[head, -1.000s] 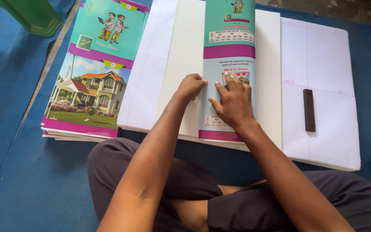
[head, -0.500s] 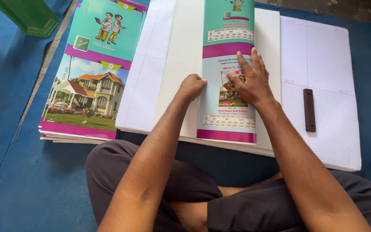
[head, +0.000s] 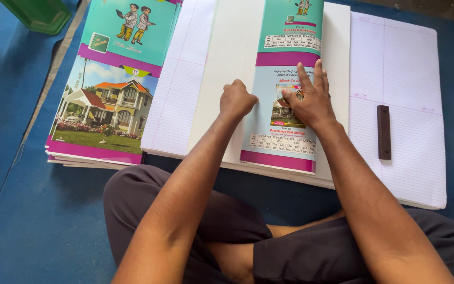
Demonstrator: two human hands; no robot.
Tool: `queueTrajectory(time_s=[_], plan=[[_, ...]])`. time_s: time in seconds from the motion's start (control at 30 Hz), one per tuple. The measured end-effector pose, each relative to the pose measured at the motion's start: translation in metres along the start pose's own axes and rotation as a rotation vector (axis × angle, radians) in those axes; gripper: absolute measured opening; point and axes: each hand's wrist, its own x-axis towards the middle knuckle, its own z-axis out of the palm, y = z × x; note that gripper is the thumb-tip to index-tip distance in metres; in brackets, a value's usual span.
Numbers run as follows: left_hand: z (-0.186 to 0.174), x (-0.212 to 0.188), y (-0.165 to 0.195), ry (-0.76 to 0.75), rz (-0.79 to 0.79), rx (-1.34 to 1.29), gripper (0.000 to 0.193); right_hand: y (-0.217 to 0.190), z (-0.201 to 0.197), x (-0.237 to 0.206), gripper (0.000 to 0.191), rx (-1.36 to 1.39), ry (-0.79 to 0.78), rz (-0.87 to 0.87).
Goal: The person sits on the floor and repeatedly folds a printed cover sheet over a stack of blank pages, then uses a small wooden block to press and crease the fold. The person flips the cover back and forth multiple times, smoothing the fold with hands and the block, and continues this repetitive folding and pressing cycle.
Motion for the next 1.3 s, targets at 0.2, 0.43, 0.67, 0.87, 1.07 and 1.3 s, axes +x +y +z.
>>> queueTrajectory(time_s=[0.2, 0.43, 0.67, 0.87, 1.07, 1.3], plan=[[-0.008, -0.006, 0.001, 0.018, 0.027, 0.001, 0.039, -0.009, 0.003, 0.0, 0.084, -0.058, -0.027, 0.027], [0.0, 0.002, -0.002, 0.107, 0.006, 0.012, 0.028, -0.016, 0.007, 0.0, 0.084, -0.104, -0.036, 0.029], [0.005, 0.001, 0.001, 0.145, -0.015, 0.017, 0.02, -0.019, 0.006, 0.001, 0.084, -0.122, -0.042, 0.026], [0.004, 0.0, 0.003, 0.172, -0.021, 0.005, 0.017, -0.02, 0.001, 0.003, 0.083, -0.119, -0.034, 0.02], [0.006, 0.0, 0.002, 0.175, -0.006, -0.002, 0.015, -0.003, -0.01, 0.01, 0.069, 0.078, 0.094, 0.026], [0.009, -0.002, 0.004, 0.213, 0.008, 0.006, 0.012, 0.002, -0.007, 0.013, 0.066, 0.172, 0.024, 0.047]])
